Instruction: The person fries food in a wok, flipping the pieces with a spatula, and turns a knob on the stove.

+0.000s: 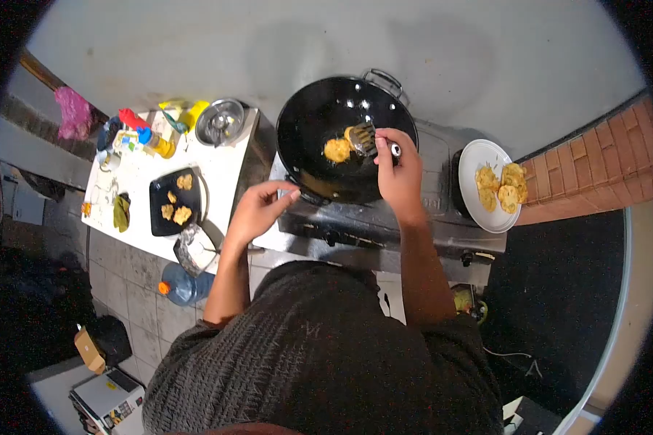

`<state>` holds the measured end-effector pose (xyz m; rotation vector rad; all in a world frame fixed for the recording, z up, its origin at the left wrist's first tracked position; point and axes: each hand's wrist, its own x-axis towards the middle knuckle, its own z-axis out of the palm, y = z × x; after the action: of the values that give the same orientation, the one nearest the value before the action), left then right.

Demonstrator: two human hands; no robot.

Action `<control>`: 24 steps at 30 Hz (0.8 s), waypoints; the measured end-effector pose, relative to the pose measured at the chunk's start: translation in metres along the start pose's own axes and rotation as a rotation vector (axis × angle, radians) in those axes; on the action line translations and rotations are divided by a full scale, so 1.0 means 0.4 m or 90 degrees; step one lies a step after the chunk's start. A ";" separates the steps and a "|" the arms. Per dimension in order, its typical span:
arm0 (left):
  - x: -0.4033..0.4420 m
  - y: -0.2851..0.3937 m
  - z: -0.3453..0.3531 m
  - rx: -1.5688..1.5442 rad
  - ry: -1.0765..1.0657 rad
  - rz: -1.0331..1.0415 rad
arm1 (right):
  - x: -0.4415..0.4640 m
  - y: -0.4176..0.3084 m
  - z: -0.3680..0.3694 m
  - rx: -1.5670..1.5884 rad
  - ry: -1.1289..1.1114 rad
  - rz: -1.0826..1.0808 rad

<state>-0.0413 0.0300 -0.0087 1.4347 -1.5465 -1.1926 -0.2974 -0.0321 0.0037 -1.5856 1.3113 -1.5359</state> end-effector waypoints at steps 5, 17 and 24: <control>0.007 -0.004 -0.004 -0.014 0.024 -0.005 | 0.041 0.038 0.052 -0.053 0.039 -0.019; 0.017 0.017 -0.018 0.018 0.040 0.008 | 0.007 0.013 0.050 -0.051 0.031 -0.071; 0.029 0.038 -0.013 0.040 0.030 -0.005 | -0.001 0.010 0.047 -0.024 0.028 -0.101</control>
<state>-0.0432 0.0173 0.0061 1.5007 -1.5586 -1.1158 -0.2803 -0.0373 -0.0035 -1.7246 1.2707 -1.6582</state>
